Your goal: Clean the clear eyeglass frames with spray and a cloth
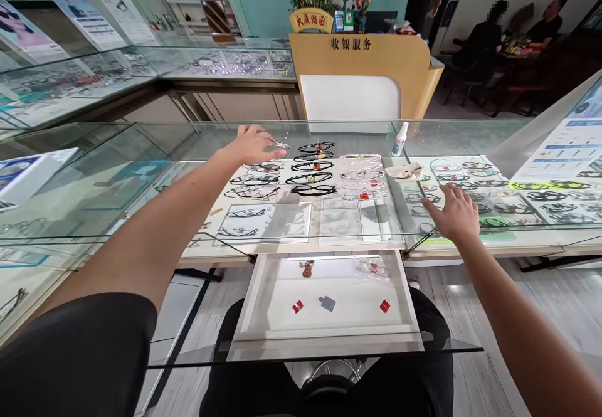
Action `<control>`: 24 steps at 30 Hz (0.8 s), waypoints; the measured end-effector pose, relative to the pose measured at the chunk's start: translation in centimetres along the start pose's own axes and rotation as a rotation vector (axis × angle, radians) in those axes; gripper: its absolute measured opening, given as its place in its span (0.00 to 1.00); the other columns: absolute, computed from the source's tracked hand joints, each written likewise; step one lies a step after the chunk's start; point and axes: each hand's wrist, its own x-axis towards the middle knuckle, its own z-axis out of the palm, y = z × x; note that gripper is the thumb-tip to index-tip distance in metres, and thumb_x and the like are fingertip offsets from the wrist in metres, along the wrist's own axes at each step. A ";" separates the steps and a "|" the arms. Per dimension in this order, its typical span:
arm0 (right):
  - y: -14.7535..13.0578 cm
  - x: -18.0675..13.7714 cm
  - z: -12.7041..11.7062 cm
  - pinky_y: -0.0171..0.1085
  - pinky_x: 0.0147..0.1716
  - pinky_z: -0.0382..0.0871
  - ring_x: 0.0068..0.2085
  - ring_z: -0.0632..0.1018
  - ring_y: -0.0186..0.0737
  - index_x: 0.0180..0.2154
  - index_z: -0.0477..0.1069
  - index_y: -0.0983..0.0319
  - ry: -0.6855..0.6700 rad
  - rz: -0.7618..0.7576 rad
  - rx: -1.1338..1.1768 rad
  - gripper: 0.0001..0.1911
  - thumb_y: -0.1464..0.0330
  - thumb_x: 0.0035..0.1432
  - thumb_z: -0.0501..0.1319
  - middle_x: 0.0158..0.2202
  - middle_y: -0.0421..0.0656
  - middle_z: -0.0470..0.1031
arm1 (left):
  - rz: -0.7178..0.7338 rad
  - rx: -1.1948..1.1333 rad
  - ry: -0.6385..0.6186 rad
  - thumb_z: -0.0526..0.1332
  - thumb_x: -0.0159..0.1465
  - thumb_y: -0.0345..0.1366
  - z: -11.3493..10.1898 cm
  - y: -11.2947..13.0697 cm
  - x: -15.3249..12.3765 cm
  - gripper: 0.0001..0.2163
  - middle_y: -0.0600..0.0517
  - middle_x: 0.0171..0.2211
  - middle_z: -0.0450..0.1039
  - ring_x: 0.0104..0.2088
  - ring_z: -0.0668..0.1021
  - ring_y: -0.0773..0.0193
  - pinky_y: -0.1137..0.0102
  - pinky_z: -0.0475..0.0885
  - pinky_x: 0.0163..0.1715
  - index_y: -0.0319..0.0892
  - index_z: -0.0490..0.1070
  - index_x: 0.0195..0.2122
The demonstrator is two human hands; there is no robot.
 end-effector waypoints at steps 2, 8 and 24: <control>0.0 0.0 0.0 0.70 0.74 0.63 0.78 0.65 0.73 0.75 0.65 0.60 -0.002 0.002 -0.005 0.48 0.35 0.71 0.49 0.80 0.57 0.64 | 0.007 -0.002 -0.007 0.47 0.72 0.70 0.6 -0.3 0.3 0.43 0.36 0.65 0.80 0.74 0.62 0.32 0.42 0.53 0.72 0.36 0.83 0.62; -0.1 0.0 -0.3 0.70 0.74 0.62 0.78 0.65 0.72 0.76 0.65 0.61 -0.016 0.009 -0.008 0.49 0.35 0.70 0.49 0.80 0.57 0.64 | -0.013 -0.006 -0.018 0.46 0.74 0.66 0.0 0.4 -0.7 0.41 0.37 0.68 0.78 0.74 0.62 0.34 0.42 0.53 0.72 0.38 0.85 0.60; 0.5 0.6 0.5 0.66 0.78 0.56 0.81 0.59 0.68 0.79 0.59 0.68 -0.040 -0.014 -0.029 0.49 0.40 0.74 0.47 0.83 0.59 0.57 | 0.190 -0.077 -0.129 0.78 0.54 0.66 3.5 13.5 -37.7 0.64 0.41 0.86 0.38 0.84 0.49 0.28 0.38 0.48 0.80 0.51 0.49 0.85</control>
